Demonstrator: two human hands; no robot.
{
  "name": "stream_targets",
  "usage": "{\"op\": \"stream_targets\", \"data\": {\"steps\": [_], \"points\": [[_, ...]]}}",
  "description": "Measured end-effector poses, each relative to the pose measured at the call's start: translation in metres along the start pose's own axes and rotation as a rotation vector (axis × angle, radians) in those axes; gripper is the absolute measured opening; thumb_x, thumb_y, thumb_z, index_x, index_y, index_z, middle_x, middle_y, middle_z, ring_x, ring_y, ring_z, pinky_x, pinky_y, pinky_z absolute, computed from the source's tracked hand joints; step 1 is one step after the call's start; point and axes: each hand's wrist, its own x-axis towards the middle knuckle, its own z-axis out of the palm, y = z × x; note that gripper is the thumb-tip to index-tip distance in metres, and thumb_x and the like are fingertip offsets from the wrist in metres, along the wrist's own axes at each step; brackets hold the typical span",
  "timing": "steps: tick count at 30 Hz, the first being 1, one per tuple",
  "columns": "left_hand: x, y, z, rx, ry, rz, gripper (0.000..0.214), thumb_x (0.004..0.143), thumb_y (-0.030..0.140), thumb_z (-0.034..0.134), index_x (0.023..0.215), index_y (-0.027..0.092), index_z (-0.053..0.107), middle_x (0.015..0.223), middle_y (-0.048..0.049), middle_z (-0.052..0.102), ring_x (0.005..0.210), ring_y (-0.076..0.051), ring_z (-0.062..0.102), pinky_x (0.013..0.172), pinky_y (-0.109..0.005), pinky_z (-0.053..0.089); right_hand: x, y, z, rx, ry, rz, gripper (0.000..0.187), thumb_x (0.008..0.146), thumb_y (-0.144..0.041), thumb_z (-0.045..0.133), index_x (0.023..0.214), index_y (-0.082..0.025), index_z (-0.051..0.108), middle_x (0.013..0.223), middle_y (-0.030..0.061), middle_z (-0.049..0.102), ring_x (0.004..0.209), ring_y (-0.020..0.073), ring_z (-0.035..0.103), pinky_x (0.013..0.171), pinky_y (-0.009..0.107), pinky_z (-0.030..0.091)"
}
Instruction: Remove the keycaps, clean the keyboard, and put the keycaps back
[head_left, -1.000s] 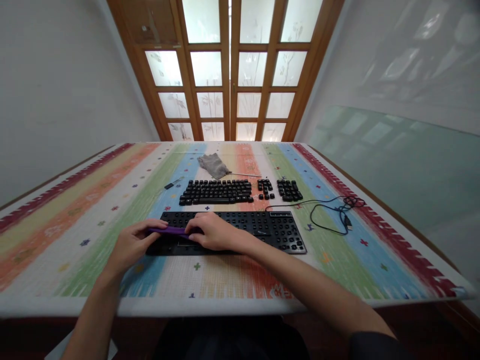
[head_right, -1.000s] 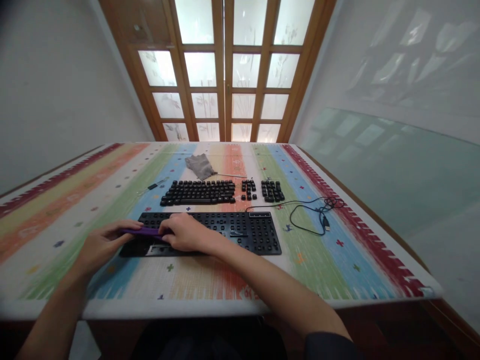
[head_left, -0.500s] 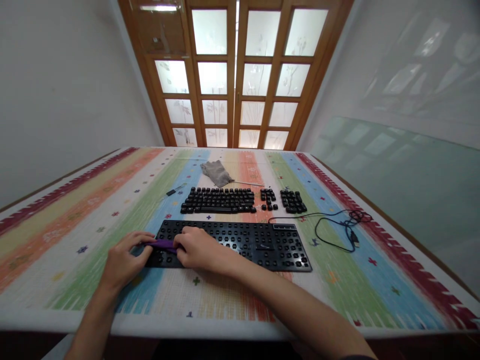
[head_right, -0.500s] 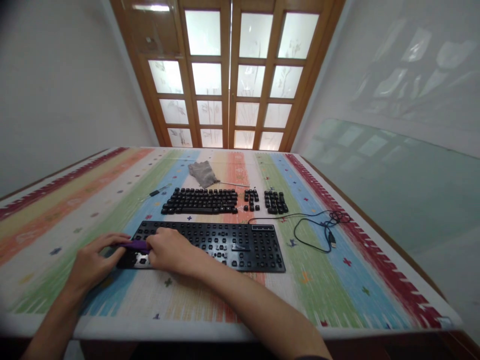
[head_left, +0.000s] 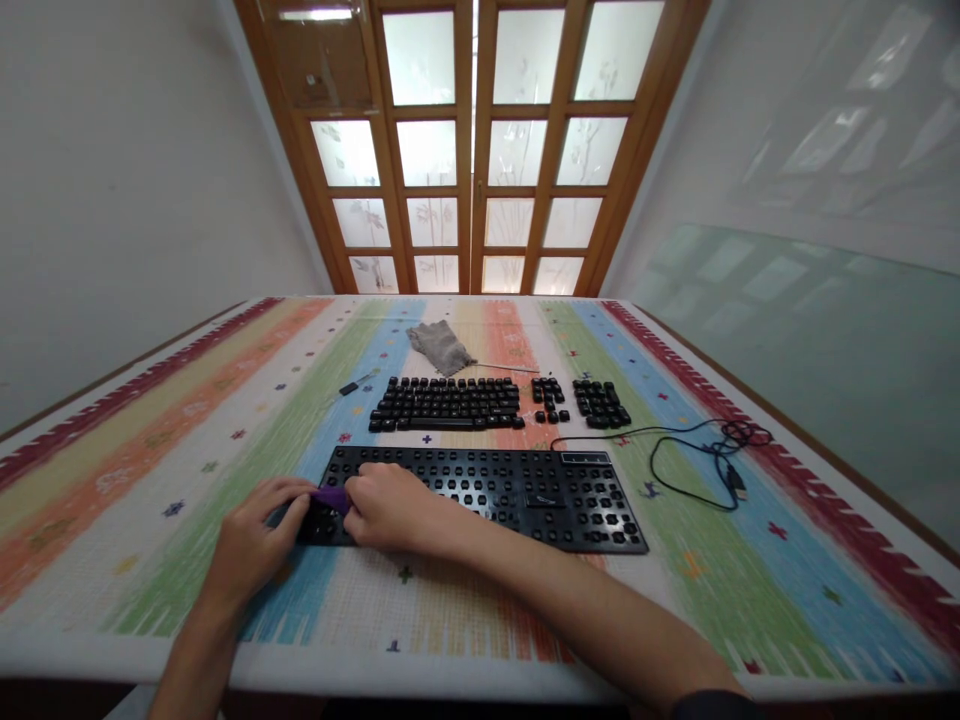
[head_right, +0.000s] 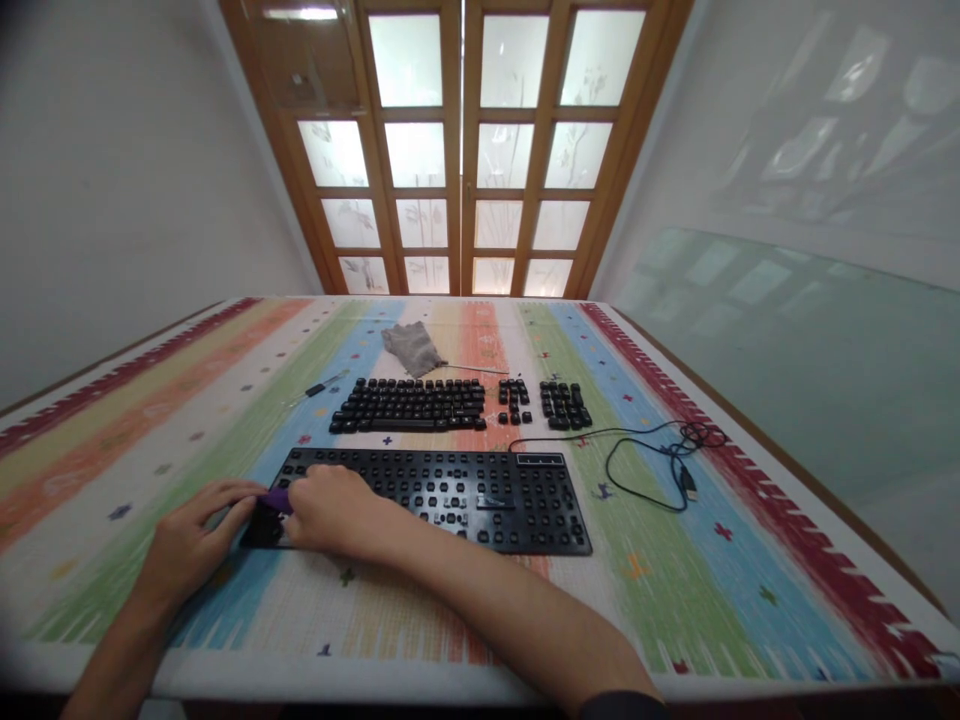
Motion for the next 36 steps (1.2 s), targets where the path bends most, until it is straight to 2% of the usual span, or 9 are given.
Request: {"op": "stream_targets", "data": {"steps": [5, 12, 15, 19, 23, 31, 36], "points": [[-0.002, -0.003, 0.001, 0.007, 0.009, -0.001, 0.029, 0.08, 0.048, 0.055, 0.076, 0.023, 0.069, 0.082, -0.0039, 0.072, 0.08, -0.022, 0.067, 0.083, -0.032, 0.052, -0.002, 0.001, -0.004, -0.005, -0.025, 0.007, 0.029, 0.086, -0.025, 0.049, 0.096, -0.009, 0.071, 0.093, 0.0176, 0.071, 0.08, 0.0267, 0.068, 0.067, 0.034, 0.053], [-0.002, -0.009, -0.001, 0.024, -0.002, -0.058, 0.032, 0.077, 0.051, 0.056, 0.077, 0.021, 0.068, 0.08, -0.0037, 0.07, 0.071, -0.02, 0.064, 0.073, -0.031, 0.052, -0.005, 0.002, -0.011, 0.0, -0.042, -0.004, 0.026, 0.086, -0.022, 0.052, 0.096, -0.01, 0.073, 0.093, 0.0153, 0.071, 0.078, 0.023, 0.066, 0.065, 0.03, 0.05], [-0.003, -0.002, 0.001, 0.06, 0.015, 0.021, 0.031, 0.081, 0.048, 0.052, 0.077, 0.021, 0.069, 0.081, -0.0046, 0.069, 0.076, -0.021, 0.063, 0.076, -0.033, 0.051, -0.007, 0.003, -0.014, 0.01, -0.03, -0.005, 0.026, 0.086, -0.021, 0.052, 0.095, -0.01, 0.073, 0.092, 0.0148, 0.07, 0.078, 0.0221, 0.065, 0.066, 0.029, 0.049], [-0.007, 0.01, 0.006, 0.233, 0.118, 0.164, 0.031, 0.086, 0.041, 0.048, 0.076, 0.021, 0.071, 0.08, -0.007, 0.066, 0.08, -0.025, 0.061, 0.078, -0.037, 0.05, -0.011, 0.006, -0.011, 0.034, 0.004, 0.005, 0.025, 0.086, -0.019, 0.052, 0.095, -0.01, 0.073, 0.091, 0.0142, 0.07, 0.077, 0.0219, 0.064, 0.065, 0.029, 0.048], [-0.012, 0.015, 0.011, 0.302, 0.136, 0.253, 0.03, 0.09, 0.031, 0.043, 0.08, 0.019, 0.068, 0.08, -0.0071, 0.066, 0.075, -0.022, 0.063, 0.074, -0.033, 0.051, -0.014, 0.01, -0.006, 0.059, 0.036, 0.005, 0.025, 0.086, -0.019, 0.052, 0.096, -0.012, 0.074, 0.091, 0.0129, 0.069, 0.077, 0.0205, 0.063, 0.067, 0.029, 0.047], [-0.019, 0.014, 0.015, 0.33, 0.105, 0.262, 0.031, 0.089, 0.029, 0.041, 0.082, 0.018, 0.069, 0.085, -0.0089, 0.069, 0.078, -0.024, 0.064, 0.079, -0.037, 0.052, -0.017, 0.013, -0.011, 0.078, 0.027, -0.018, 0.026, 0.084, -0.016, 0.053, 0.099, -0.012, 0.074, 0.093, 0.0126, 0.07, 0.082, 0.0198, 0.063, 0.072, 0.027, 0.046], [-0.022, 0.023, 0.015, 0.377, 0.124, 0.251, 0.035, 0.092, 0.036, 0.041, 0.084, 0.016, 0.068, 0.083, -0.0103, 0.064, 0.08, -0.026, 0.06, 0.078, -0.04, 0.051, -0.013, 0.012, -0.014, 0.076, -0.005, -0.025, 0.027, 0.084, -0.014, 0.054, 0.099, -0.01, 0.075, 0.093, 0.0137, 0.072, 0.084, 0.0203, 0.064, 0.073, 0.028, 0.046]]}}
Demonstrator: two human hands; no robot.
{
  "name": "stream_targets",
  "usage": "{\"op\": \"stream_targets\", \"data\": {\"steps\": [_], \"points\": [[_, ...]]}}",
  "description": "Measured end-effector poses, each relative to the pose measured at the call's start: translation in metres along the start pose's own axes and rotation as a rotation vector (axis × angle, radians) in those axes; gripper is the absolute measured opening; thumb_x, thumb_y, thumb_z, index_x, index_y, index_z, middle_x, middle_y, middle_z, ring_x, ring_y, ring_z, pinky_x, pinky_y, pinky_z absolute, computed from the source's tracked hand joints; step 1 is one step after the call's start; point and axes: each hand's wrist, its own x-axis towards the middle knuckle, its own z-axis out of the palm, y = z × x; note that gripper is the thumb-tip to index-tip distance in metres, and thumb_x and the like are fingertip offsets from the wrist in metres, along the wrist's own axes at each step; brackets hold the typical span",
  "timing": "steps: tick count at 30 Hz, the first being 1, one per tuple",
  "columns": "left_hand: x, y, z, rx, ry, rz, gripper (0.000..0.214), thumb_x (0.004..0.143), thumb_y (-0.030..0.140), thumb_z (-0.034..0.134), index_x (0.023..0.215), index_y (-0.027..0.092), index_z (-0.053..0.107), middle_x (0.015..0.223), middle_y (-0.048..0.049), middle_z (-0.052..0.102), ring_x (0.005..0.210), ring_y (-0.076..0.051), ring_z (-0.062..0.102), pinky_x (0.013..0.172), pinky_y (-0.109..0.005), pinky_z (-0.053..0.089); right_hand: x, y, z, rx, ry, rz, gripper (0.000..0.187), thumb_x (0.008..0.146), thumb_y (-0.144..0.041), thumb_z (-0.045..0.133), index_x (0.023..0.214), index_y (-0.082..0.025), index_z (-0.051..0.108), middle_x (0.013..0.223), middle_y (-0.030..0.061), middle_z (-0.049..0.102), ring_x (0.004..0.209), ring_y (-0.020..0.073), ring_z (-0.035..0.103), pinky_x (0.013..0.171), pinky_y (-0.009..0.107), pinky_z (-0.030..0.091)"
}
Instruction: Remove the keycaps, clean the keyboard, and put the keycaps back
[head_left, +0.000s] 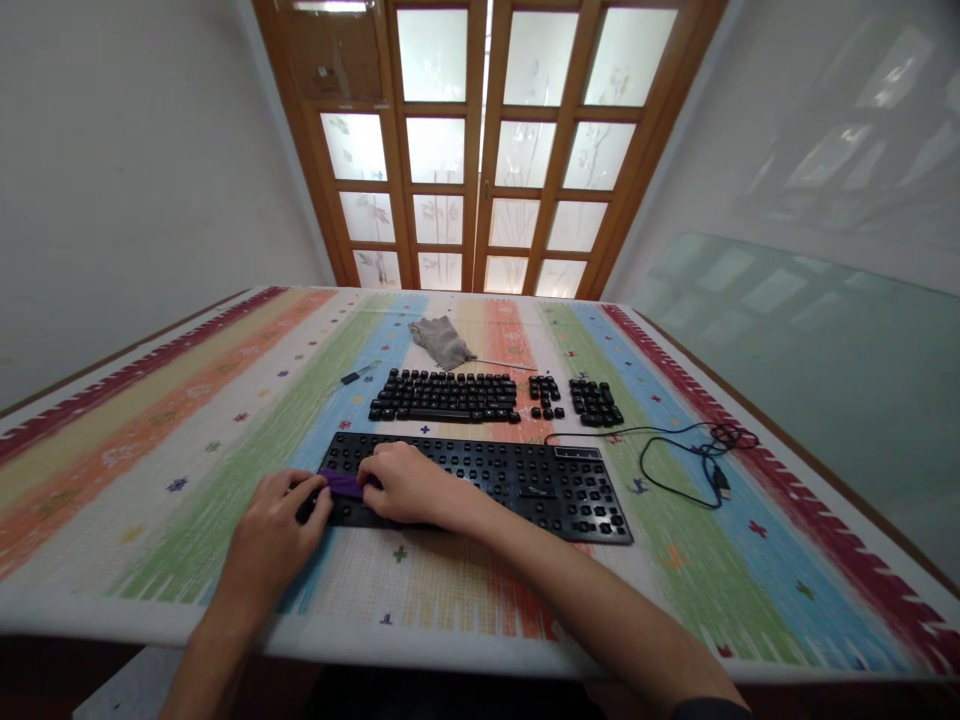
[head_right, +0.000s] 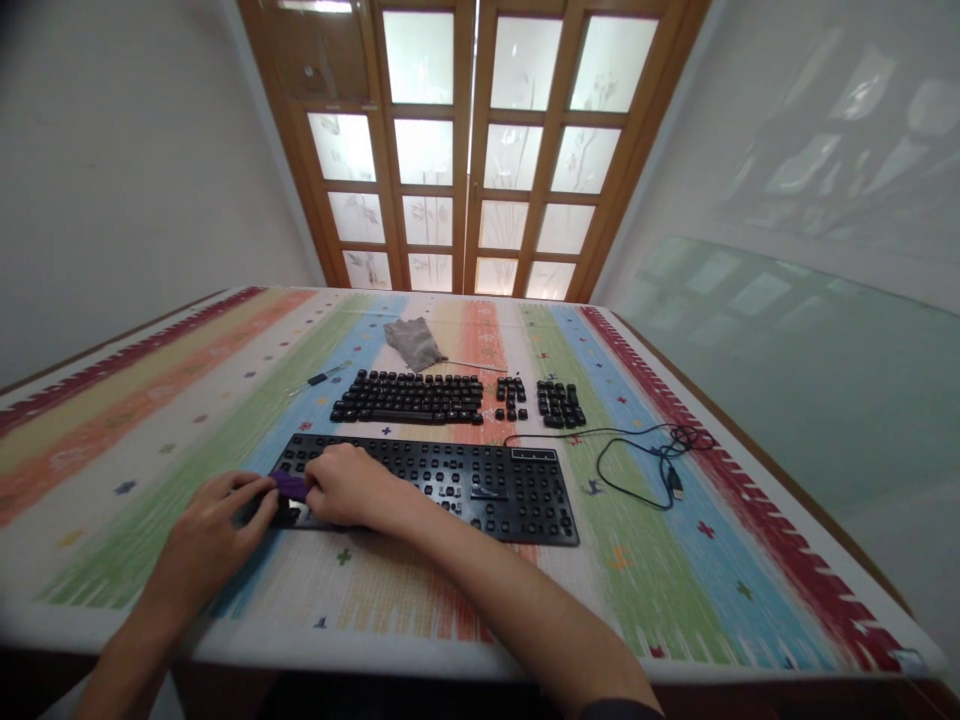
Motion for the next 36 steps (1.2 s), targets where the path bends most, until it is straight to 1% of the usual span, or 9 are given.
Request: {"op": "stream_targets", "data": {"steps": [3, 8, 13, 21, 25, 28, 31, 36], "points": [[-0.002, 0.004, 0.0, 0.034, -0.013, -0.028, 0.037, 0.094, 0.04, 0.041, 0.086, 0.016, 0.068, 0.083, -0.0098, 0.063, 0.081, -0.027, 0.058, 0.077, -0.041, 0.05, 0.002, -0.001, 0.001, -0.003, 0.006, -0.007, 0.026, 0.083, -0.013, 0.055, 0.098, -0.01, 0.075, 0.094, 0.0138, 0.073, 0.084, 0.0205, 0.064, 0.074, 0.028, 0.046], [-0.005, 0.006, 0.003, 0.01, 0.004, -0.065, 0.036, 0.094, 0.035, 0.039, 0.088, 0.016, 0.069, 0.084, -0.0102, 0.062, 0.081, -0.026, 0.057, 0.078, -0.04, 0.049, 0.004, -0.002, 0.002, -0.002, -0.011, -0.006, 0.026, 0.081, -0.012, 0.055, 0.098, -0.01, 0.075, 0.093, 0.0145, 0.073, 0.084, 0.0211, 0.065, 0.073, 0.028, 0.046], [-0.006, 0.005, 0.006, -0.027, 0.011, -0.092, 0.035, 0.092, 0.035, 0.041, 0.085, 0.017, 0.071, 0.084, -0.0089, 0.064, 0.08, -0.024, 0.058, 0.078, -0.038, 0.049, 0.003, -0.003, 0.0, -0.007, 0.004, -0.011, 0.026, 0.082, -0.014, 0.056, 0.098, -0.009, 0.075, 0.093, 0.0151, 0.073, 0.084, 0.0211, 0.065, 0.073, 0.028, 0.046], [-0.007, 0.013, 0.005, 0.037, -0.031, -0.075, 0.036, 0.09, 0.028, 0.039, 0.091, 0.016, 0.072, 0.085, -0.0101, 0.064, 0.084, -0.026, 0.057, 0.08, -0.04, 0.05, -0.005, 0.002, -0.005, 0.025, 0.009, 0.013, 0.026, 0.079, -0.011, 0.057, 0.097, -0.01, 0.076, 0.092, 0.0141, 0.074, 0.082, 0.0197, 0.064, 0.073, 0.027, 0.045], [-0.007, 0.013, 0.004, 0.006, -0.013, -0.051, 0.032, 0.089, 0.024, 0.041, 0.09, 0.018, 0.073, 0.085, -0.0099, 0.065, 0.084, -0.026, 0.058, 0.079, -0.041, 0.051, -0.008, 0.006, -0.003, 0.054, 0.032, -0.008, 0.025, 0.079, -0.011, 0.058, 0.096, -0.01, 0.076, 0.089, 0.0132, 0.073, 0.079, 0.019, 0.063, 0.073, 0.027, 0.045], [-0.007, 0.013, 0.004, -0.048, -0.008, -0.04, 0.03, 0.086, 0.019, 0.044, 0.088, 0.02, 0.073, 0.086, -0.0092, 0.067, 0.086, -0.026, 0.058, 0.08, -0.042, 0.052, -0.01, 0.009, -0.003, 0.06, 0.034, 0.003, 0.025, 0.078, -0.011, 0.059, 0.095, -0.01, 0.077, 0.088, 0.0131, 0.074, 0.078, 0.0188, 0.063, 0.072, 0.026, 0.045], [-0.007, 0.016, 0.005, -0.103, 0.01, -0.039, 0.029, 0.085, 0.016, 0.045, 0.087, 0.019, 0.074, 0.09, -0.0101, 0.07, 0.09, -0.027, 0.059, 0.083, -0.045, 0.053, -0.013, 0.013, -0.006, 0.067, 0.025, 0.023, 0.025, 0.078, -0.012, 0.059, 0.097, -0.011, 0.077, 0.088, 0.0124, 0.075, 0.079, 0.0196, 0.064, 0.072, 0.027, 0.045], [-0.003, 0.013, 0.008, -0.159, 0.026, 0.019, 0.03, 0.085, 0.013, 0.043, 0.083, 0.017, 0.073, 0.109, -0.0108, 0.071, 0.102, -0.028, 0.06, 0.091, -0.046, 0.053, -0.019, 0.016, -0.009, 0.099, 0.011, 0.01, 0.027, 0.078, -0.01, 0.06, 0.099, -0.012, 0.077, 0.091, 0.0107, 0.076, 0.081, 0.0182, 0.066, 0.075, 0.026, 0.045]]}}
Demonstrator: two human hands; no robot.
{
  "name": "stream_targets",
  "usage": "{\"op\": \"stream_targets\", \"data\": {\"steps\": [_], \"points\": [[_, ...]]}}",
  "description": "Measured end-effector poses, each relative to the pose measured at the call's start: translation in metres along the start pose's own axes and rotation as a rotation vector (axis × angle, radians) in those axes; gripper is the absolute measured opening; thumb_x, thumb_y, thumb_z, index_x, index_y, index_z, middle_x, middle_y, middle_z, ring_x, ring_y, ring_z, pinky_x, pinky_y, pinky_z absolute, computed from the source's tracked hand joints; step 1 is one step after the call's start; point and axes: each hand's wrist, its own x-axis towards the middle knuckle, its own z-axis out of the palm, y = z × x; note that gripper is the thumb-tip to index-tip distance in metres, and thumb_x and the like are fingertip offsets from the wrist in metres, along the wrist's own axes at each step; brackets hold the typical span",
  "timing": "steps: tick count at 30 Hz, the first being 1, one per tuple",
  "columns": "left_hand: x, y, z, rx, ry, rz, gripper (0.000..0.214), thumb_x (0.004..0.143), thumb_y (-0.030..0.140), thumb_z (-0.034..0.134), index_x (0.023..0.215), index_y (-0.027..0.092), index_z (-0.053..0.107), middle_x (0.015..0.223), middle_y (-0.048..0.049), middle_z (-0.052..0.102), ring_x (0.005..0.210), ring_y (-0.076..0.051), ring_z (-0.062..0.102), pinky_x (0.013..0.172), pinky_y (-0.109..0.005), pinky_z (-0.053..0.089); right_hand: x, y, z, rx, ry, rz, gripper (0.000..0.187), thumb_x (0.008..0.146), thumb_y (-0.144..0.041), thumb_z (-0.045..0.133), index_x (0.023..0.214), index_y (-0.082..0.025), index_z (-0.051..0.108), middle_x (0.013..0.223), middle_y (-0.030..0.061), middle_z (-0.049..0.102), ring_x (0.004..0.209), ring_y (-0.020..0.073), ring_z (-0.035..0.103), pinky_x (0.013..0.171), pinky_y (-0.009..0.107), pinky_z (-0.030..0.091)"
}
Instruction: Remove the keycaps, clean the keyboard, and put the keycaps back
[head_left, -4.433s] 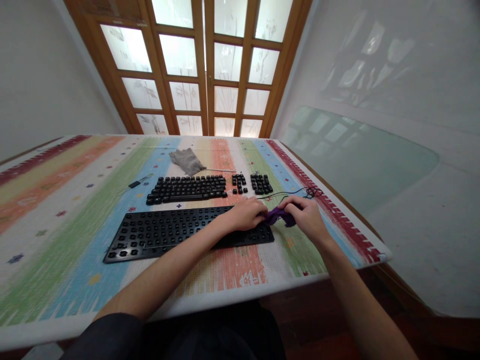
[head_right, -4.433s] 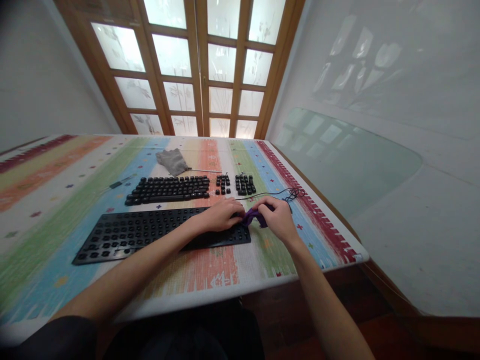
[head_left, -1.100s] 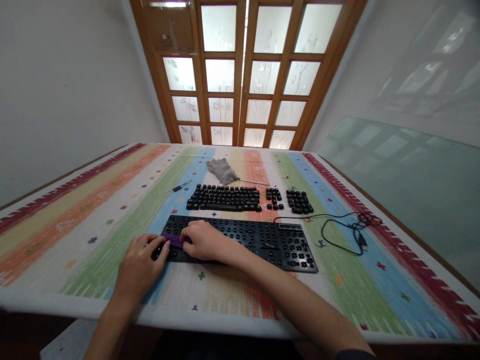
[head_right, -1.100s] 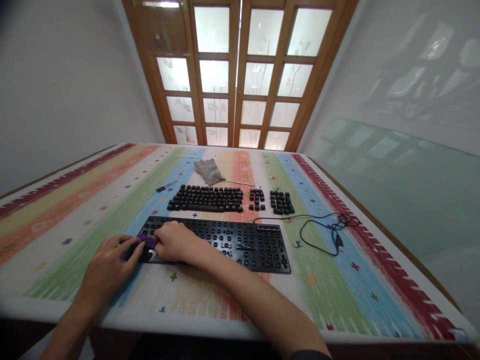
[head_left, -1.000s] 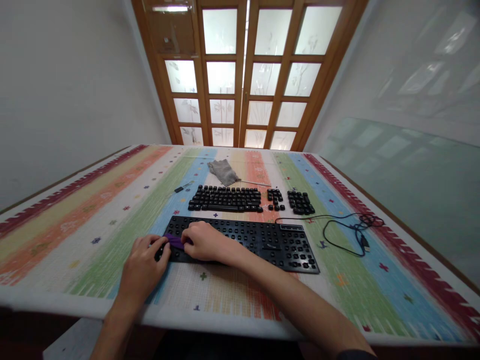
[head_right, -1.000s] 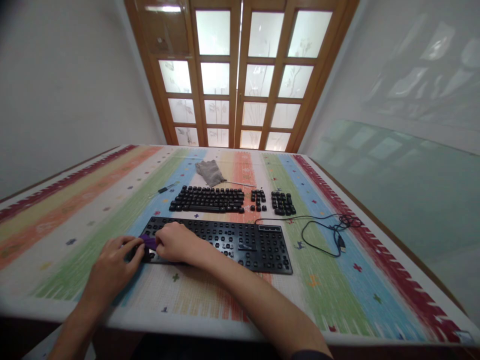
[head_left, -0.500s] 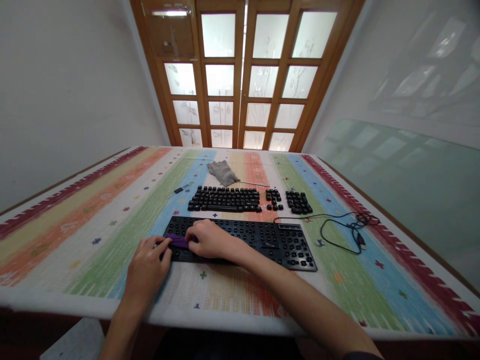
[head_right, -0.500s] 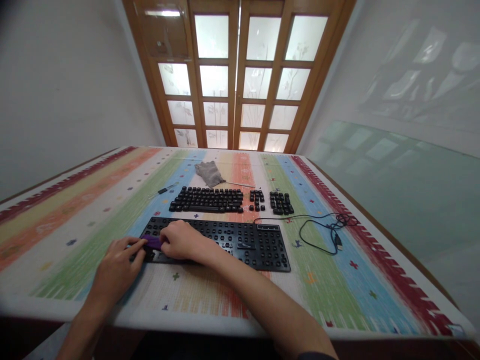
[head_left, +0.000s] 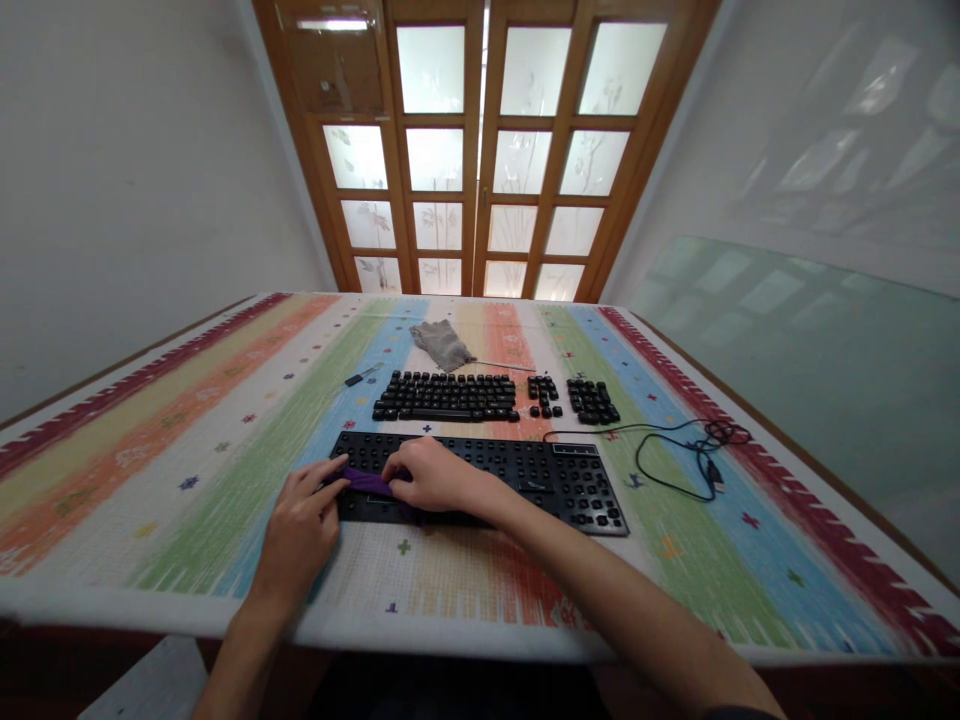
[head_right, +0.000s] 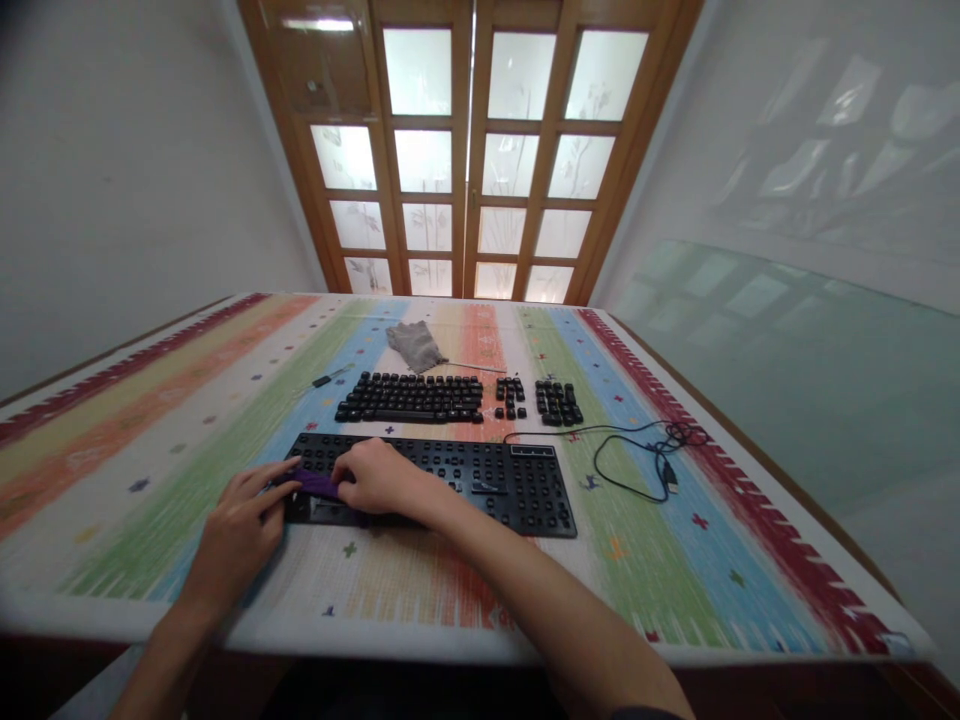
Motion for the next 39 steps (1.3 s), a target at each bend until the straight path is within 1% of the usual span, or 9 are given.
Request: {"op": "stream_targets", "data": {"steps": [2, 8, 12, 17, 20, 23, 28, 35, 39], "points": [[0.001, -0.004, 0.001, -0.035, -0.02, 0.022, 0.031, 0.085, 0.012, 0.043, 0.083, 0.017, 0.074, 0.108, -0.0099, 0.073, 0.104, -0.027, 0.061, 0.092, -0.044, 0.054, -0.002, 0.0, -0.001, 0.004, -0.003, 0.007, 0.028, 0.078, -0.009, 0.06, 0.1, -0.011, 0.077, 0.092, 0.0109, 0.077, 0.081, 0.0178, 0.066, 0.076, 0.026, 0.045], [0.002, -0.01, -0.001, -0.095, -0.079, 0.038, 0.032, 0.084, 0.011, 0.042, 0.085, 0.018, 0.073, 0.095, -0.0082, 0.075, 0.088, -0.023, 0.068, 0.083, -0.038, 0.058, -0.006, 0.005, 0.001, 0.081, 0.023, 0.049, 0.027, 0.079, -0.01, 0.061, 0.1, -0.013, 0.077, 0.093, 0.009, 0.077, 0.08, 0.0161, 0.066, 0.076, 0.024, 0.045], [0.001, -0.008, -0.005, -0.019, -0.062, 0.065, 0.03, 0.088, 0.015, 0.042, 0.094, 0.017, 0.071, 0.097, -0.0079, 0.076, 0.097, -0.025, 0.07, 0.087, -0.038, 0.057, -0.009, 0.012, 0.001, 0.129, 0.023, 0.078, 0.027, 0.077, -0.008, 0.062, 0.099, -0.012, 0.078, 0.092, 0.0088, 0.077, 0.081, 0.0159, 0.066, 0.076, 0.024, 0.045], [0.001, -0.002, -0.004, 0.059, -0.063, -0.015, 0.03, 0.09, 0.02, 0.042, 0.108, 0.018, 0.066, 0.099, -0.0067, 0.076, 0.105, -0.026, 0.069, 0.089, -0.039, 0.056, -0.013, 0.014, -0.001, 0.171, 0.022, 0.11, 0.027, 0.078, -0.009, 0.062, 0.099, -0.014, 0.078, 0.09, 0.0068, 0.077, 0.078, 0.0142, 0.066, 0.073, 0.023, 0.045], [0.001, 0.004, -0.002, 0.103, -0.041, 0.014, 0.029, 0.09, 0.022, 0.044, 0.109, 0.017, 0.066, 0.099, -0.0073, 0.076, 0.107, -0.028, 0.068, 0.09, -0.041, 0.055, -0.015, 0.013, -0.001, 0.177, 0.031, 0.108, 0.027, 0.077, -0.008, 0.061, 0.098, -0.014, 0.078, 0.091, 0.0067, 0.077, 0.078, 0.0144, 0.066, 0.074, 0.023, 0.045], [0.001, 0.014, 0.0, 0.087, -0.021, 0.061, 0.027, 0.093, 0.025, 0.044, 0.106, 0.016, 0.066, 0.097, -0.009, 0.075, 0.099, -0.028, 0.07, 0.095, -0.044, 0.053, -0.019, 0.014, -0.003, 0.176, 0.036, 0.103, 0.027, 0.076, -0.007, 0.061, 0.097, -0.013, 0.078, 0.09, 0.0074, 0.077, 0.078, 0.0147, 0.065, 0.074, 0.023, 0.045], [0.004, 0.036, 0.005, 0.009, -0.064, 0.103, 0.029, 0.095, 0.033, 0.046, 0.106, 0.014, 0.065, 0.093, -0.0102, 0.072, 0.088, -0.025, 0.068, 0.102, -0.052, 0.048, -0.033, 0.017, -0.011, 0.195, 0.043, 0.154, 0.027, 0.075, -0.006, 0.062, 0.095, -0.013, 0.078, 0.084, 0.006, 0.076, 0.071, 0.0132, 0.063, 0.069, 0.022, 0.044], [0.007, 0.056, 0.008, 0.05, -0.099, 0.158, 0.04, 0.095, 0.045, 0.048, 0.111, 0.01, 0.061, 0.089, -0.0111, 0.068, 0.087, -0.026, 0.066, 0.1, -0.052, 0.049, -0.047, 0.019, -0.017, 0.245, 0.061, 0.187, 0.026, 0.075, -0.005, 0.062, 0.093, -0.015, 0.078, 0.087, 0.0059, 0.075, 0.076, 0.0136, 0.064, 0.072, 0.023, 0.046], [0.002, 0.064, 0.009, 0.065, -0.103, 0.186, 0.04, 0.094, 0.044, 0.052, 0.112, 0.009, 0.06, 0.097, -0.0135, 0.068, 0.094, -0.027, 0.065, 0.103, -0.053, 0.047, -0.053, 0.025, -0.019, 0.239, 0.064, 0.205, 0.027, 0.073, -0.004, 0.062, 0.092, -0.015, 0.078, 0.083, 0.0049, 0.075, 0.072, 0.013, 0.063, 0.069, 0.023, 0.045]]}}
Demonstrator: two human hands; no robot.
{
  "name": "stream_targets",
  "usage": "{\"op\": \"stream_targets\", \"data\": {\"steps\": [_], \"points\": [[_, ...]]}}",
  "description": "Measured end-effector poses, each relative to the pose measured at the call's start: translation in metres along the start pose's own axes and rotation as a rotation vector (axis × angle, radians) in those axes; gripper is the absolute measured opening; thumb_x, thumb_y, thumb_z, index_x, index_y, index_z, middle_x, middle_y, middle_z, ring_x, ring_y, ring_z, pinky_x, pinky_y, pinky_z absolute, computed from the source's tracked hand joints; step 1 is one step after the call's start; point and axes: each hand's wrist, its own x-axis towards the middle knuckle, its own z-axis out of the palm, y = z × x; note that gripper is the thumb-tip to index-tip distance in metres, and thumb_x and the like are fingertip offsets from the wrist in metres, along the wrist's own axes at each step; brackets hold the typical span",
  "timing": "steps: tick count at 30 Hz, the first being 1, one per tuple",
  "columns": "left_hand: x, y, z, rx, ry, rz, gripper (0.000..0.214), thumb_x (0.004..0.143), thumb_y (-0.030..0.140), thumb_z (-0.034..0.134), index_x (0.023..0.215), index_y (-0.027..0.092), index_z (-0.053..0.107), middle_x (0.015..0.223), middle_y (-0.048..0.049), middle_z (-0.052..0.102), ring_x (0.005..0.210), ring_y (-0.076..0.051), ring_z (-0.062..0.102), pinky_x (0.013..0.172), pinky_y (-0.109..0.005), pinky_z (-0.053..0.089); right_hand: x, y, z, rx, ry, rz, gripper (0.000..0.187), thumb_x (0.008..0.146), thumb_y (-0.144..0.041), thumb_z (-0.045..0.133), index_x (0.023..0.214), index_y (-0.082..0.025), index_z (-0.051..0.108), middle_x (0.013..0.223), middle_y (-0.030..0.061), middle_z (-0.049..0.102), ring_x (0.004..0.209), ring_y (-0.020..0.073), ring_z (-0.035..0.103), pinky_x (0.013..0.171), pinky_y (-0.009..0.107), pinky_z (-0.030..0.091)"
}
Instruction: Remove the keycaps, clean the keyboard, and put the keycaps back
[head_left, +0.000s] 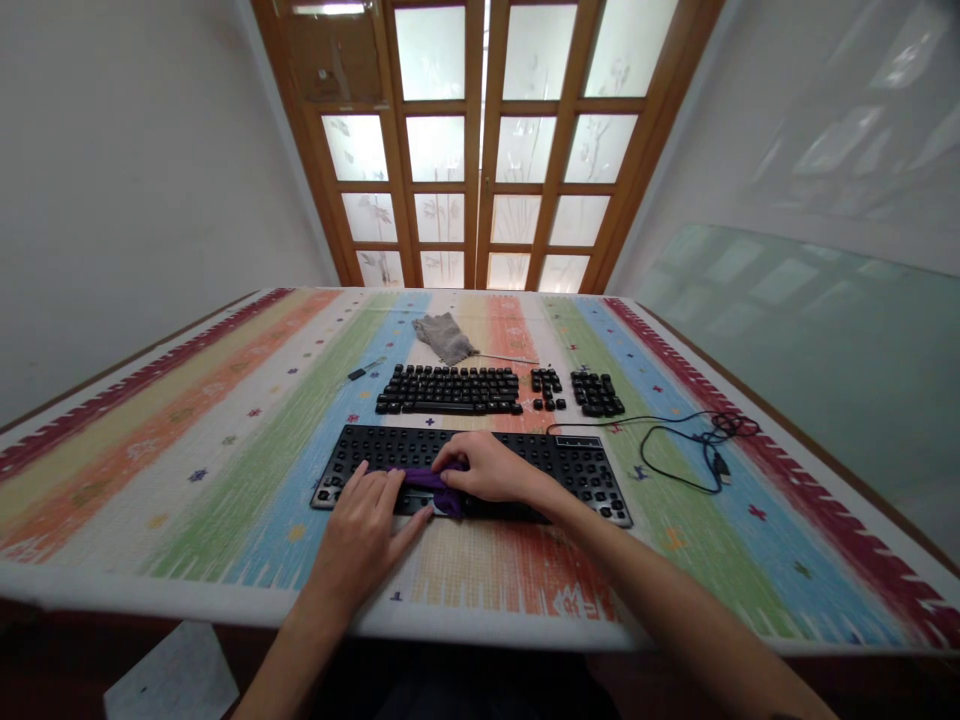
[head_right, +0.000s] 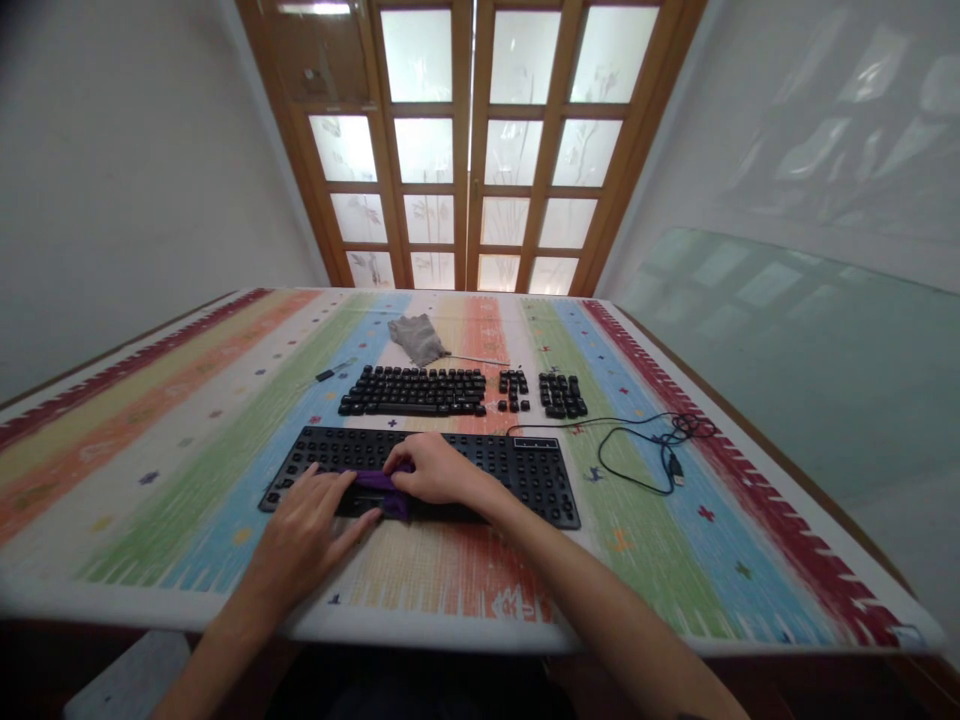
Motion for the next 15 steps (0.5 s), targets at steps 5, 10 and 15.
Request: {"op": "stream_targets", "data": {"steps": [5, 10, 15], "points": [[-0.002, 0.014, 0.008, -0.016, 0.015, 0.031, 0.035, 0.095, 0.033, 0.051, 0.12, 0.01, 0.057, 0.108, -0.0159, 0.069, 0.104, -0.028, 0.065, 0.103, -0.052, 0.047, -0.012, 0.007, -0.01, 0.004, -0.008, 0.016, 0.026, 0.073, -0.005, 0.062, 0.091, -0.013, 0.078, 0.081, 0.0048, 0.074, 0.067, 0.012, 0.061, 0.065, 0.022, 0.044], [0.001, 0.025, 0.013, -0.04, 0.015, 0.077, 0.033, 0.095, 0.026, 0.048, 0.122, 0.01, 0.058, 0.117, -0.0171, 0.068, 0.113, -0.03, 0.063, 0.104, -0.052, 0.048, -0.028, 0.009, -0.021, -0.001, 0.005, 0.062, 0.027, 0.072, -0.004, 0.061, 0.089, -0.014, 0.078, 0.082, 0.0051, 0.075, 0.068, 0.0129, 0.061, 0.065, 0.023, 0.044], [0.007, 0.036, 0.015, -0.076, -0.023, 0.13, 0.034, 0.095, 0.024, 0.047, 0.123, 0.007, 0.058, 0.12, -0.0182, 0.067, 0.115, -0.029, 0.063, 0.104, -0.05, 0.049, -0.041, 0.013, -0.031, -0.024, 0.024, 0.096, 0.027, 0.072, -0.005, 0.062, 0.089, -0.015, 0.079, 0.083, 0.0054, 0.076, 0.07, 0.0139, 0.063, 0.067, 0.024, 0.046]]}}
